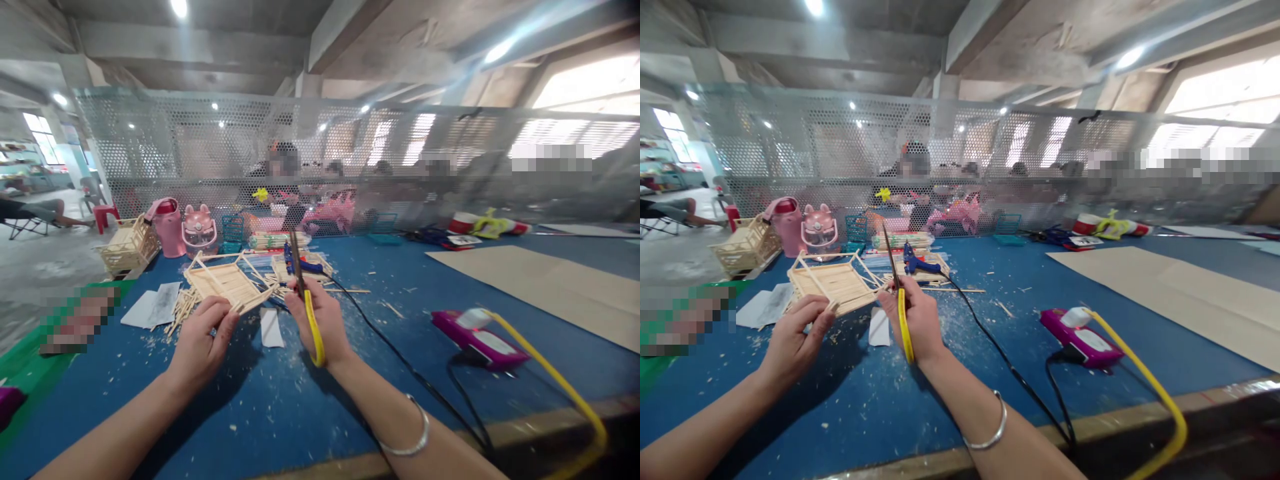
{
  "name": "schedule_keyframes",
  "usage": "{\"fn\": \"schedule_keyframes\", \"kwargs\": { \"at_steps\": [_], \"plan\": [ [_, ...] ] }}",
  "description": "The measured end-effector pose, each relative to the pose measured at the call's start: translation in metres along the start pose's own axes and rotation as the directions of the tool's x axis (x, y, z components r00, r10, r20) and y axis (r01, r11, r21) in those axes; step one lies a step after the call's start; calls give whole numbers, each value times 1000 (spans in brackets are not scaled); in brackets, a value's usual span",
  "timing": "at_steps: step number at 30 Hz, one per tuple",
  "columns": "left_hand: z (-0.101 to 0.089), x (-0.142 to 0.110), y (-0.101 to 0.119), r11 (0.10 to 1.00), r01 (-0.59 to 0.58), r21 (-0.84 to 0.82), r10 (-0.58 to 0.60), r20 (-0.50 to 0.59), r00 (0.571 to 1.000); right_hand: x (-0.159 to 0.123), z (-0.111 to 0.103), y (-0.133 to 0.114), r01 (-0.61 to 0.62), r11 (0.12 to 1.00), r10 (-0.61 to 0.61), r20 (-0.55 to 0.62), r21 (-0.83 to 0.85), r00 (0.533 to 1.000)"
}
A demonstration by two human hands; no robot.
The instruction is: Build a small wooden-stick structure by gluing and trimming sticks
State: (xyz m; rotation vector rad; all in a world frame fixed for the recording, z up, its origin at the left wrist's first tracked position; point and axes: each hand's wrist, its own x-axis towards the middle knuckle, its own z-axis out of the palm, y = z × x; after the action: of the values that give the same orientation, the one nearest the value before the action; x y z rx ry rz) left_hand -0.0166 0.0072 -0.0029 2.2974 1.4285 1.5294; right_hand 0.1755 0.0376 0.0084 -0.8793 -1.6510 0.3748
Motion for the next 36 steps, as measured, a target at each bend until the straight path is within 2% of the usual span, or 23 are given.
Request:
{"fn": "schedule_keyframes", "kwargs": {
  "at_steps": [9,11,13,15,17,18,20,23,26,32,36],
  "plan": [
    [0,1,3,999,49,-16,-49,14,999,-6,4,1,99,993,-91,101,-70,991],
    [0,1,2,998,61,-15,-61,13,998,-10,5,5,196,981,-196,56,0,979],
    [1,1,2,996,81,-21,-81,14,997,-13,5,8,318,945,-315,-53,76,948],
    [3,1,1,994,103,-36,-103,1,995,-11,4,7,302,950,-296,-84,80,952],
    [3,2,0,992,117,-45,-118,-16,993,-7,2,3,162,987,-162,35,-1,986],
    [3,2,-1,992,120,-48,-121,-23,992,-5,1,1,107,993,-100,121,-54,988],
    [3,2,-2,993,114,-45,-115,-26,993,-2,2,-4,91,986,-50,281,-138,958],
    [2,2,-3,995,90,-35,-91,-34,995,-2,5,-6,112,975,-23,411,-194,911],
    [1,2,-3,998,57,-24,-58,-32,998,-4,7,-4,108,967,12,462,-232,887],
    [-2,2,-7,999,-18,35,18,4,1000,-3,2,-7,144,976,-41,510,-164,859],
    [-4,2,-11,994,-81,68,81,8,997,-1,-1,-10,182,956,-33,528,-232,848]
  ]
}}
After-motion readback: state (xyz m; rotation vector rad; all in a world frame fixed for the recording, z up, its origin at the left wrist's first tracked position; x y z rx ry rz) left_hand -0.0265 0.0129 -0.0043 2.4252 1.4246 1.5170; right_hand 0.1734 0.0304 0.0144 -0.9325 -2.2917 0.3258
